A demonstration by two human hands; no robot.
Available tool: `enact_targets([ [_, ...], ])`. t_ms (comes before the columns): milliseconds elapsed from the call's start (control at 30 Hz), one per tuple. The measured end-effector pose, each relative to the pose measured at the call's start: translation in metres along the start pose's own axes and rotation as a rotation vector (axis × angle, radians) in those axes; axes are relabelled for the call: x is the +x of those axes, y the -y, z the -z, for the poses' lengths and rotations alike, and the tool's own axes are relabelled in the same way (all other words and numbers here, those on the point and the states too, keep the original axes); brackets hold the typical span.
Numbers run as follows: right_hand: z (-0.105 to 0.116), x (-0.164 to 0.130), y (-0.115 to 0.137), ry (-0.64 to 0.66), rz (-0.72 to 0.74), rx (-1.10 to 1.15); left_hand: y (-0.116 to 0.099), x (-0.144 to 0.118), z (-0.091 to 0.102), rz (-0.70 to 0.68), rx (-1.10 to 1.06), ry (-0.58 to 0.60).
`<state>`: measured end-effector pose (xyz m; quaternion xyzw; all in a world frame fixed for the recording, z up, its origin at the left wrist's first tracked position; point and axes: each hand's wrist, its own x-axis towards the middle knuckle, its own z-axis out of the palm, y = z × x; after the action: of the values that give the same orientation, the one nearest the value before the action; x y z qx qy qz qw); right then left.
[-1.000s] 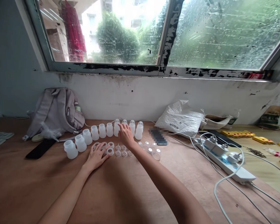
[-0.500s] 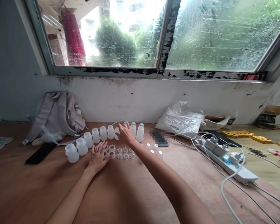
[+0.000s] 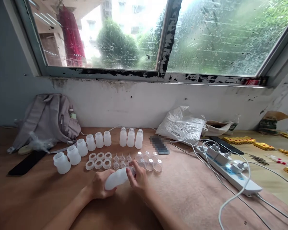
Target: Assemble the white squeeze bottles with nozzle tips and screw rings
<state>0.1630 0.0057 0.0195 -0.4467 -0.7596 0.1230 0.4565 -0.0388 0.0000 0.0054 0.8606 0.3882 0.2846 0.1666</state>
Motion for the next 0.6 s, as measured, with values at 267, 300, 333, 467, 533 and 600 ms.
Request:
enact_targets([
  [267, 0.015, 0.013, -0.012, -0.146, -0.051, 0.002, -0.025, 0.01, -0.008, 0.236, -0.463, 0.157],
  [300, 0.016, 0.013, -0.013, -0.152, -0.055, 0.012, -0.027, 0.012, -0.008, 0.254, -0.562, 0.18],
  [333, 0.018, 0.013, -0.013, -0.159, -0.061, 0.023, -0.028, 0.014, -0.008, 0.265, -0.667, 0.201],
  [467, 0.022, 0.014, -0.011, -0.209, -0.092, 0.063, -0.03, 0.019, -0.007, 0.289, -1.036, 0.304],
  [533, 0.024, 0.015, -0.01, -0.227, -0.099, 0.08, -0.028, 0.018, -0.011, 0.32, -1.154, 0.347],
  [600, 0.025, 0.016, -0.009, -0.233, -0.104, 0.104, -0.024, 0.016, -0.016, 0.356, -1.25, 0.371],
])
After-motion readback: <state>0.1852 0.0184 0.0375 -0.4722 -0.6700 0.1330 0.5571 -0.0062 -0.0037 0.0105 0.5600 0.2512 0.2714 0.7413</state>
